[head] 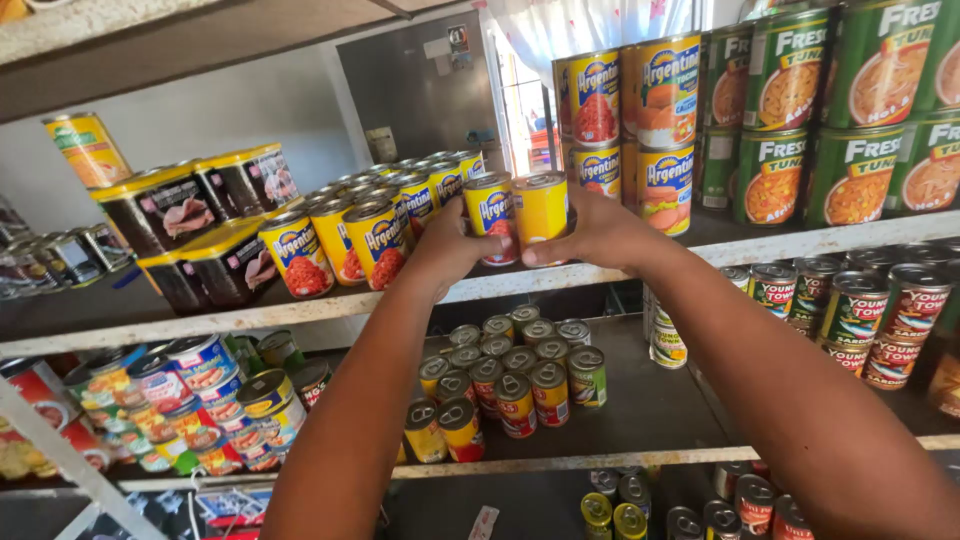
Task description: Organizing and stacking various canned goods on grocery store shelves to ensure they are neatly aligned.
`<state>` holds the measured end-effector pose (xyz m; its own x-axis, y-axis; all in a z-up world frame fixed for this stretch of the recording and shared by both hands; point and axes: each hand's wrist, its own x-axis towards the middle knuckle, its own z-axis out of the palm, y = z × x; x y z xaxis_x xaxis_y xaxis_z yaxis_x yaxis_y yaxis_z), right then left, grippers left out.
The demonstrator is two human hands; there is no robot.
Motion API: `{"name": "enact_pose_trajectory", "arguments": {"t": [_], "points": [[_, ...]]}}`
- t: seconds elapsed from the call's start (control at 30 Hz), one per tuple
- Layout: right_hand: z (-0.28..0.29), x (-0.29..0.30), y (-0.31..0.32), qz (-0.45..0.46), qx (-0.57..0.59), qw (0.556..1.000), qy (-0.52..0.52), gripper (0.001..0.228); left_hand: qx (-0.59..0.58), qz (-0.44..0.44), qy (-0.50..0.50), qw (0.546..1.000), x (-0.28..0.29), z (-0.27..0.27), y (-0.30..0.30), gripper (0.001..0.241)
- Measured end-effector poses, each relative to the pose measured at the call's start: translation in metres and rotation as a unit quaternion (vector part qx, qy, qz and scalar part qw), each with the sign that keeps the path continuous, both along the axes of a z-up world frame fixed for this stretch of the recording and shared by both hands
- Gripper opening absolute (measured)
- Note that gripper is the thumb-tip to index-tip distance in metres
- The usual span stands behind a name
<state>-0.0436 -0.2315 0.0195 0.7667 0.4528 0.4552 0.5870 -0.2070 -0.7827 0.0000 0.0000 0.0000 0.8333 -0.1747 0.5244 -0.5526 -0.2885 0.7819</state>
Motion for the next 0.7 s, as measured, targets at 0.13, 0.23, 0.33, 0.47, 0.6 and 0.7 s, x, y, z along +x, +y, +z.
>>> {"name": "enact_pose_trajectory", "arguments": {"t": [0.13, 0.23, 0.33, 0.47, 0.6, 0.7], "points": [[-0.007, 0.021, -0.012, 0.116, 0.025, 0.993, 0.022, 0.077, -0.012, -0.002, 0.016, 1.000, -0.001, 0.001, -0.002, 0.071], [-0.007, 0.018, -0.014, 0.110, 0.021, 0.993, 0.022, 0.066, 0.017, 0.021, 0.020, 0.999, -0.006, 0.003, 0.000, 0.070], [-0.008, 0.014, -0.014, 0.151, 0.076, 0.986, 0.004, 0.063, 0.019, 0.027, 0.032, 0.999, -0.005, 0.000, 0.000, 0.069], [0.014, 0.007, -0.010, 0.043, 0.175, 0.979, -0.095, 0.062, 0.013, 0.000, 0.009, 1.000, 0.006, -0.002, 0.002, 0.067], [0.047, 0.019, 0.007, -0.044, 0.169, 0.967, -0.184, 0.058, 0.010, -0.007, 0.014, 1.000, 0.003, 0.000, -0.001, 0.062], [0.056, 0.032, 0.030, -0.076, 0.150, 0.967, -0.193, 0.068, -0.001, -0.015, 0.013, 1.000, -0.001, -0.001, -0.002, 0.063]]}}
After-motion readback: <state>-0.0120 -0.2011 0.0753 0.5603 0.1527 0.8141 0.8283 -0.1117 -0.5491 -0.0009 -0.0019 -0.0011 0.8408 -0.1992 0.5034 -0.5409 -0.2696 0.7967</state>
